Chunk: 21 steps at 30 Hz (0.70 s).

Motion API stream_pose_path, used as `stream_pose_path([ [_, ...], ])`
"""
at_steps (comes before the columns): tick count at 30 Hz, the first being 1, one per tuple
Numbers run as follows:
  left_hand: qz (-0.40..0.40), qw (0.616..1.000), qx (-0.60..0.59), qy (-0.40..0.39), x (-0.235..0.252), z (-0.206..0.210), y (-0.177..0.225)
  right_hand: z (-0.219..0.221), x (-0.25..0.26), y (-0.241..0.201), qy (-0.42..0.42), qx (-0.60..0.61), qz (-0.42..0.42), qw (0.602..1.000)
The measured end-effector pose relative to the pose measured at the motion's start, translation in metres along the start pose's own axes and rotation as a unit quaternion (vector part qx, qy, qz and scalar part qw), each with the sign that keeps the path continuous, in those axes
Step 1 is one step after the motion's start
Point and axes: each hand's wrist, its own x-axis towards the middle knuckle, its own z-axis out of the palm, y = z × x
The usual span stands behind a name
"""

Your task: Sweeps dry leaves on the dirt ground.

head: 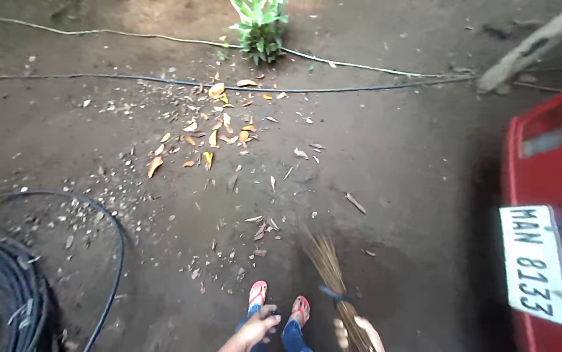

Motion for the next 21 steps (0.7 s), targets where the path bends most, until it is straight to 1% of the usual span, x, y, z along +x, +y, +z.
stream_pose_path([
  [1,0.021,1.0,-0.016,-0.013,0.0,0.013,0.008,0.004,0.02,-0.005,0.003,0.041,0.002,0.999],
  [2,0.04,0.998,-0.032,-0.026,-0.002,0.024,0.017,0.025,0.03,-0.005,0.041,0.027,-0.012,0.999],
  [3,0.058,0.996,-0.049,-0.041,-0.004,0.033,0.024,0.05,0.034,-0.001,0.091,-0.036,-0.026,0.995],
  [4,0.075,0.994,-0.066,-0.054,-0.005,0.041,0.03,0.072,0.035,0.004,0.134,-0.118,-0.023,0.984],
  [5,0.089,0.991,-0.083,-0.062,-0.006,0.048,0.035,0.09,0.036,0.012,0.156,-0.182,-0.008,0.971],
  [6,0.101,0.989,-0.098,-0.056,-0.011,0.053,0.036,0.104,0.036,0.026,0.159,-0.212,0.012,0.964],
  [7,0.107,0.987,-0.116,-0.035,-0.02,0.057,0.036,0.112,0.034,0.042,0.147,-0.218,0.034,0.964],
  [9,0.104,0.979,-0.172,0.032,-0.045,0.061,0.029,0.114,0.033,0.073,0.117,-0.233,0.061,0.963],
  [11,0.091,0.965,-0.229,0.092,-0.067,0.058,0.009,0.112,0.037,0.102,0.122,-0.275,0.083,0.95],
  [14,0.056,0.937,-0.295,0.178,-0.091,0.05,-0.024,0.121,0.049,0.136,0.111,-0.361,0.182,0.908],
  [16,0.015,0.902,-0.353,0.248,-0.087,0.047,-0.043,0.124,0.061,0.154,0.087,-0.404,0.221,0.883],
  [17,-0.008,0.882,-0.382,0.276,-0.08,0.048,-0.048,0.123,0.068,0.158,0.071,-0.442,0.229,0.864],
  [18,-0.031,0.865,-0.404,0.295,-0.069,0.047,-0.052,0.119,0.076,0.159,0.048,-0.495,0.242,0.833],
  [19,-0.048,0.856,-0.416,0.302,-0.054,0.047,-0.055,0.104,0.088,0.155,0.021,-0.545,0.259,0.797],
  [20,-0.054,0.857,-0.418,0.296,-0.036,0.049,-0.056,0.091,0.098,0.147,0.005,-0.591,0.267,0.762],
  [21,-0.053,0.868,-0.409,0.279,-0.017,0.054,-0.054,0.077,0.104,0.136,0.013,-0.602,0.261,0.754],
])
